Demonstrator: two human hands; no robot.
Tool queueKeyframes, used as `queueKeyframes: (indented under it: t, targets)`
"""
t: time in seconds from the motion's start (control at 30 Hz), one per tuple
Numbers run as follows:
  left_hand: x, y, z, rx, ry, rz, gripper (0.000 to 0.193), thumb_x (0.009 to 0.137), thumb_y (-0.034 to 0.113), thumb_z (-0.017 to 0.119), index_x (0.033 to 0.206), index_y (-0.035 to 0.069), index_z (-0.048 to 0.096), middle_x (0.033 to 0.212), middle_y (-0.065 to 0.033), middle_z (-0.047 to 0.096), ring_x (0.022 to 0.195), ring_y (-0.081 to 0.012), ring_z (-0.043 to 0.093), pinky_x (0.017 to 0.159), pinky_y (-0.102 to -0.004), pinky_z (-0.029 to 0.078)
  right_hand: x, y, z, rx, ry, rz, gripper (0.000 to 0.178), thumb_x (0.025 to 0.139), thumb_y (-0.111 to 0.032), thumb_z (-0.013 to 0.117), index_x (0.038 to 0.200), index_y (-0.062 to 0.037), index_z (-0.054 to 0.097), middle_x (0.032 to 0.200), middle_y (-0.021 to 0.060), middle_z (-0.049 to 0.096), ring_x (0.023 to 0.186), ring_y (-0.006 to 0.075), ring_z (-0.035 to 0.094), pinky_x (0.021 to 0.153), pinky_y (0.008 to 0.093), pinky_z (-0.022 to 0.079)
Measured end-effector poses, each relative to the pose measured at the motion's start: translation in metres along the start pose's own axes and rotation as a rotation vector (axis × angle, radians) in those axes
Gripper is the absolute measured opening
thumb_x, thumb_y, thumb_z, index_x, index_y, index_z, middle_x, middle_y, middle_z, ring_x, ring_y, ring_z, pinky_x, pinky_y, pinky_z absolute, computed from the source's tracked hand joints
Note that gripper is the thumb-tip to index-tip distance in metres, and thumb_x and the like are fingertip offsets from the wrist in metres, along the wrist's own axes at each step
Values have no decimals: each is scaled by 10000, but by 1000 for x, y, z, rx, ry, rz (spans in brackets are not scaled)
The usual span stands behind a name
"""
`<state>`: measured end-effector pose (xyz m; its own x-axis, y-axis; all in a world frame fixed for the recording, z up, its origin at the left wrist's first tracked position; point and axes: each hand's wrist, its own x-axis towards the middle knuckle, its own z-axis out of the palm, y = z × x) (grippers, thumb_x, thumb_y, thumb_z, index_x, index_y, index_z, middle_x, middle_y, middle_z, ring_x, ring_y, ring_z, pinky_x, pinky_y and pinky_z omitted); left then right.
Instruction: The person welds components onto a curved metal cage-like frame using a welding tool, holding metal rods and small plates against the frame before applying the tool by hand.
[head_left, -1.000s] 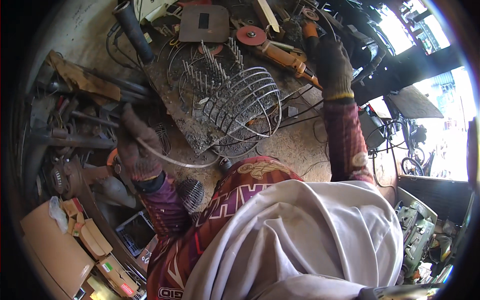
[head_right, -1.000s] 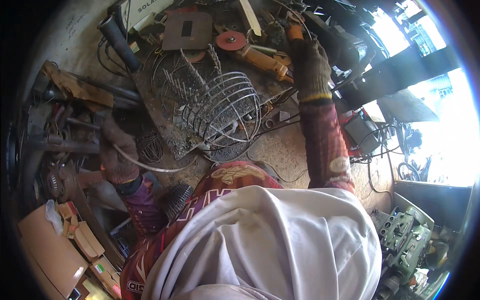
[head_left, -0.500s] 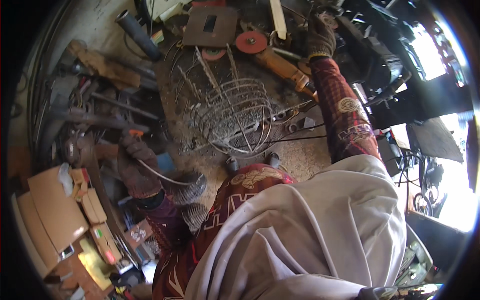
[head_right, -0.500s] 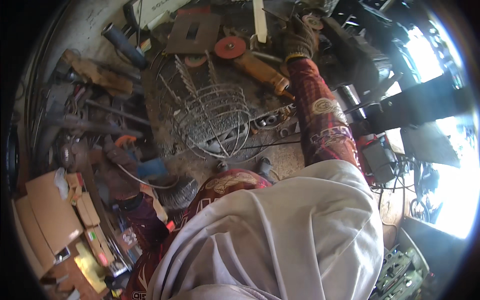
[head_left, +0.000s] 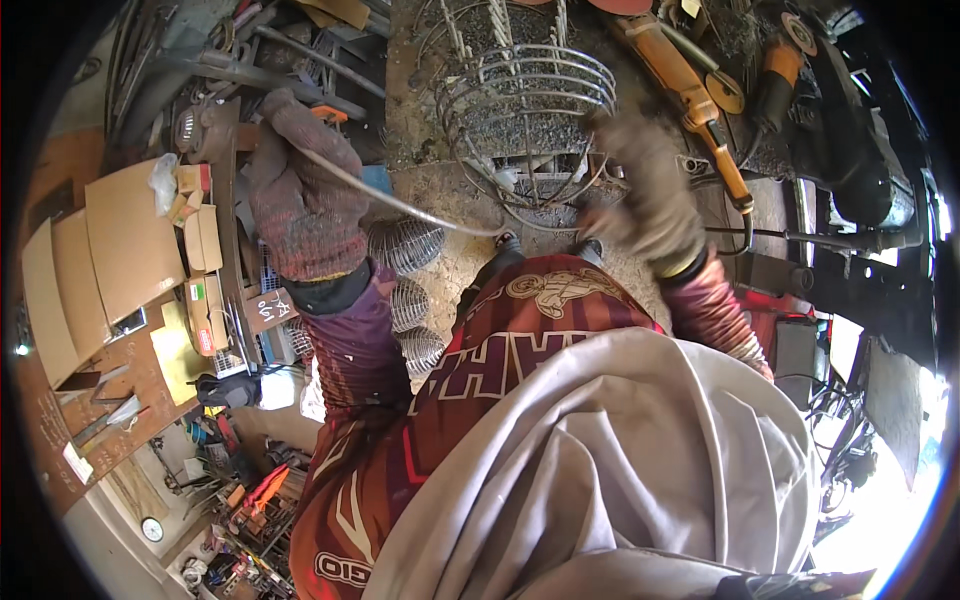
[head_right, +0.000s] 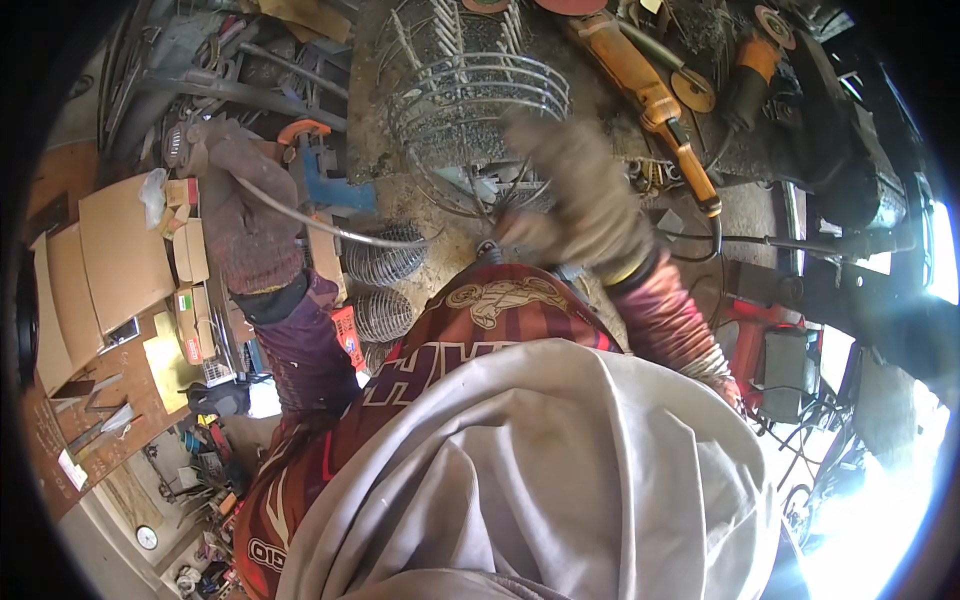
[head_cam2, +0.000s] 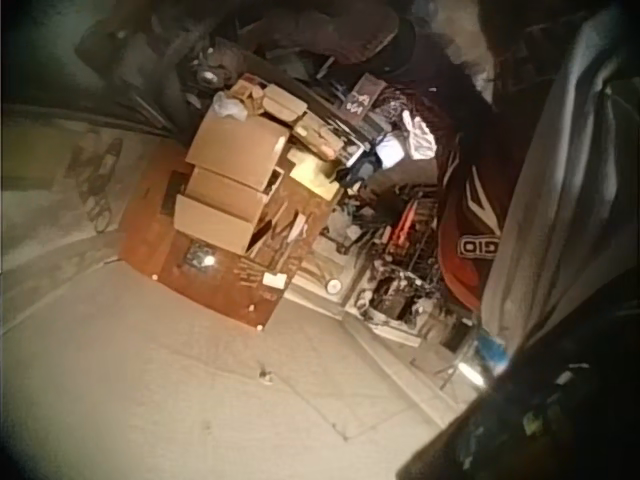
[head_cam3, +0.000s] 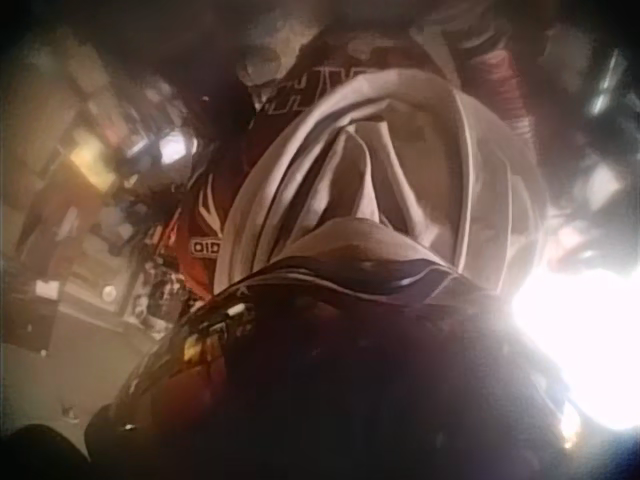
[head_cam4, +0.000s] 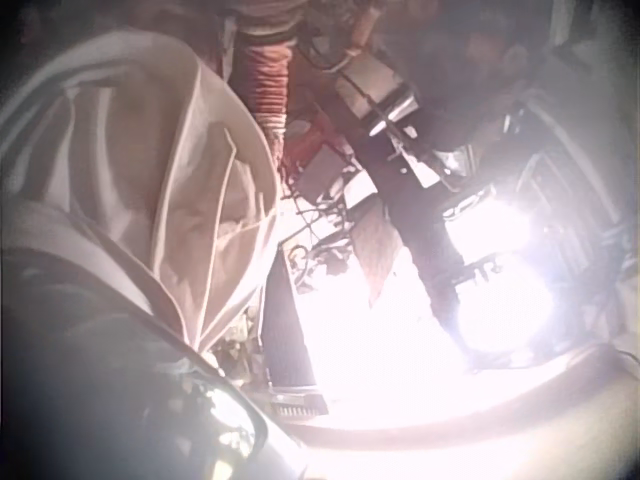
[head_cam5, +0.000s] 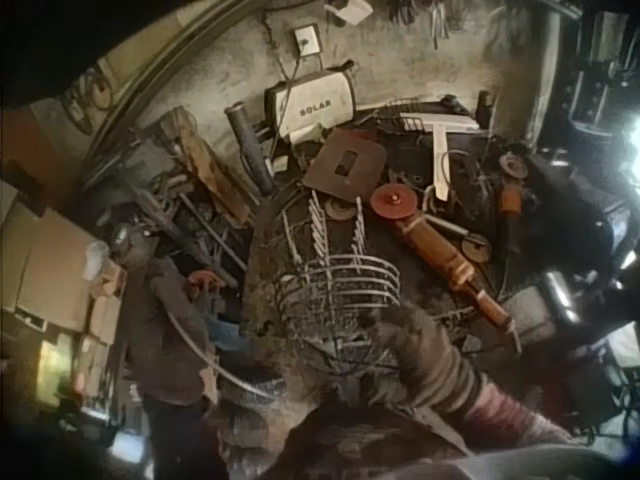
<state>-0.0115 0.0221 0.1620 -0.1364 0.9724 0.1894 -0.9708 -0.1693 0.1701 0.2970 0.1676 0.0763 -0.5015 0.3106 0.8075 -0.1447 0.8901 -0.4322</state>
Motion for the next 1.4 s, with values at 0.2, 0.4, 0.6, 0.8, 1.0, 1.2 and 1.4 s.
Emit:
queueKeyframes:
  t: [0.2,0.4,0.6,0.8,1.0,1.2,1.4]
  targets:
    - [27,-7,-21,-134,46,-143,221,1035,158,550,1189,34,649,1159,-123,711,1083,-234,695,909,-403,615,-30,-24,47,144,-216,377,515,879,-336,740,1311,-77,635,1126,191,676,974,362,671,842,422,533]
    - [31,-6,-61,52,233,-7,242,1044,158,536,1232,21,603,1176,-112,684,1074,-236,682,900,-412,610,-40,-39,38,515,-58,814,332,995,-343,643,1139,-48,692,795,35,639,685,170,604,625,321,474]
    - [-38,-31,-90,684,499,-133,268,1011,210,628,1198,20,644,1072,-77,693,928,-169,676,864,-335,590,-70,-29,16,515,36,1153,330,1070,-332,524,1162,-45,659,786,-17,599,663,71,552,621,256,471]
    - [-70,-30,-162,1385,333,-161,269,963,214,698,1174,46,691,980,-61,704,868,-150,651,820,-321,538,-112,5,21,363,46,1212,261,1063,-242,525,1196,-47,636,845,-11,617,761,103,575,704,285,486]
    - [-42,-28,-160,1940,33,43,254,945,186,699,1147,32,705,1062,-138,739,987,-235,706,854,-359,539,-93,22,21,-116,-124,1156,332,1022,-327,569,1162,-41,665,935,75,697,852,187,648,773,342,505]
    - [-37,-33,-168,2081,118,122,249,936,206,724,1123,42,730,1091,-121,750,967,-189,710,849,-334,544,-97,36,21,-245,-39,923,383,972,-358,620,1202,-59,683,1043,140,726,958,273,693,823,356,519]
    - [-44,-40,-182,1883,315,168,267,929,205,753,1122,23,728,1052,-81,742,933,-130,675,843,-305,542,-91,40,0,77,-195,1118,444,969,-331,648,1311,-50,618,1080,102,713,976,180,689,847,310,539]
